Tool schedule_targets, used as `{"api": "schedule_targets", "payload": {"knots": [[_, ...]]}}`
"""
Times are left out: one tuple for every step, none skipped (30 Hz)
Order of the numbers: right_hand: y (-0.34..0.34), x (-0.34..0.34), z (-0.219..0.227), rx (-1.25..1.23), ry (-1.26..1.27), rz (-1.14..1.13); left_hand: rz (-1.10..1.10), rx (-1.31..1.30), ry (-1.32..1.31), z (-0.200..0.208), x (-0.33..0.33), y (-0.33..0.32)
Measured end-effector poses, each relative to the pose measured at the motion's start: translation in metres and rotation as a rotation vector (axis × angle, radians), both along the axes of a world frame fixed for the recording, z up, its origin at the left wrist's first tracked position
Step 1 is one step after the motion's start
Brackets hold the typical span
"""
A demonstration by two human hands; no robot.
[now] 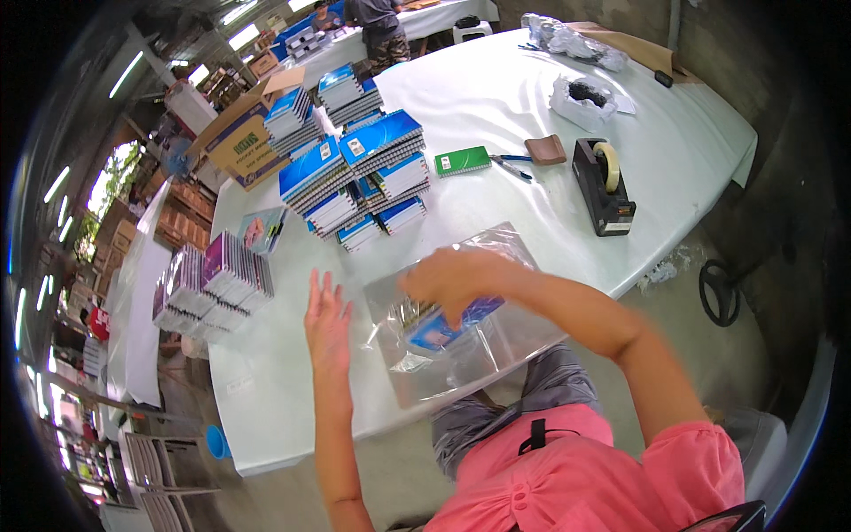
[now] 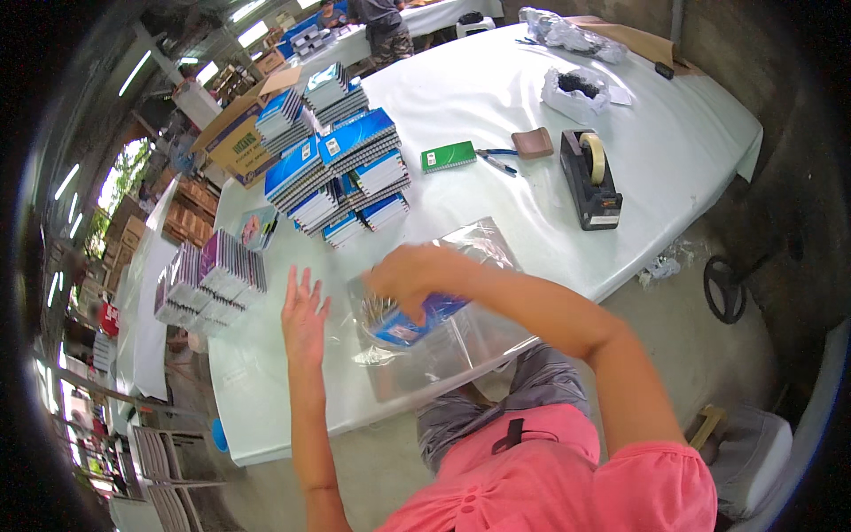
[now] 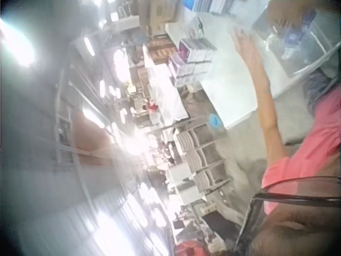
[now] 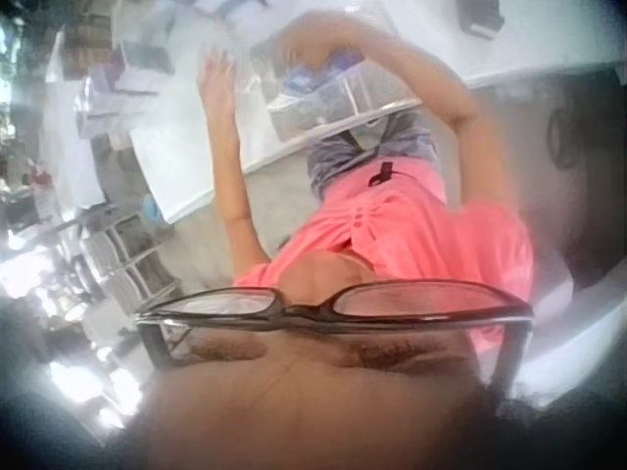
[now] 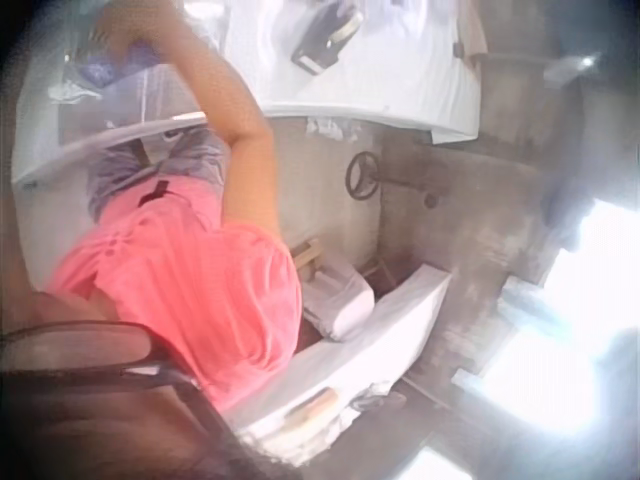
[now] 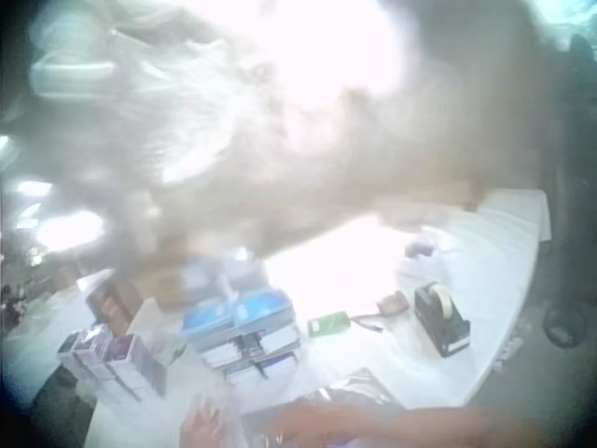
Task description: The person takes spiral-bound notebooks from stacks on a table, places them into plastic sleeves, and secures the sleeves with tape.
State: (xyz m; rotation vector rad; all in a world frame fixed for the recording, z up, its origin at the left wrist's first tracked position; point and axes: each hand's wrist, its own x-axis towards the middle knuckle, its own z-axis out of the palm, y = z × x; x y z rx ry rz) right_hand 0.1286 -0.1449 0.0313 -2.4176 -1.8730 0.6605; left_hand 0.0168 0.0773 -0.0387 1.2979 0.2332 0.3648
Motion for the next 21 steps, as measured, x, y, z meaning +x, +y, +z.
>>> {"api": "schedule_targets", "payload": {"knots": [[-0.032,0.009,0.001,0.293,0.182,-0.082,0.008,-0.020,0.005,-0.005,-0.005,0.002],[-0.053,0.011,-0.012,0.274,0.190,-0.080,0.045,0.015,0.028,-0.010,-0.010,0.001],[-0.067,0.013,-0.030,0.495,0.389,-0.226,0.081,0.053,0.056,-0.015,-0.015,0.000],[-0.076,0.013,-0.048,0.715,0.585,-0.377,0.088,0.040,0.068,-0.018,-0.017,-0.007],[-0.080,0.009,-0.064,0.701,0.595,-0.374,0.051,0.023,0.071,-0.019,-0.017,-0.016],[-0.083,0.003,-0.084,0.814,0.666,-0.473,0.014,0.006,0.076,-0.021,-0.017,-0.024],[-0.084,-0.004,-0.103,0.925,0.734,-0.576,0.022,-0.004,0.088,-0.022,-0.015,-0.033],[-0.083,-0.009,-0.120,1.046,0.905,-0.557,-0.048,-0.009,0.049,-0.023,-0.008,-0.045],[-0.081,-0.012,-0.126,1.038,0.914,-0.553,-0.104,-0.004,0.009,-0.020,-0.005,-0.051],[-0.081,-0.014,-0.132,1.021,0.873,-0.548,-0.095,-0.006,0.015,-0.016,-0.004,-0.055],[-0.080,-0.013,-0.132,1.009,0.825,-0.536,-0.145,0.056,-0.037,-0.007,-0.002,-0.059],[-0.082,-0.012,-0.122,1.002,0.830,-0.531,-0.194,0.116,-0.082,-0.002,-0.001,-0.061],[-0.090,-0.007,-0.111,0.941,0.674,-0.473,-0.185,0.114,-0.079,0.003,-0.001,-0.062],[-0.096,-0.002,-0.090,0.886,0.516,-0.411,-0.208,0.431,-0.073,0.010,-0.001,-0.062],[-0.110,0.004,-0.065,0.931,0.485,-0.370,-0.231,0.577,-0.071,0.019,0.000,-0.073],[-0.119,0.006,-0.041,0.976,0.462,-0.324,-0.242,0.729,-0.070,0.030,-0.002,-0.083],[-0.127,0.006,-0.024,0.968,0.458,-0.337,-0.209,0.818,-0.060,0.052,-0.007,-0.108],[-0.125,0.005,-0.009,0.902,0.284,-0.239,-0.159,0.916,-0.041,0.064,-0.013,-0.118],[-0.124,0.002,0.002,0.832,0.111,-0.142,-0.156,0.916,-0.036,0.060,-0.012,-0.117],[-0.116,-0.006,0.014,0.795,0.130,-0.163,-0.121,1.105,0.044,0.056,-0.008,-0.114],[-0.110,-0.004,0.014,0.797,0.128,-0.158,-0.084,1.291,0.127,0.055,-0.003,-0.111]]}}
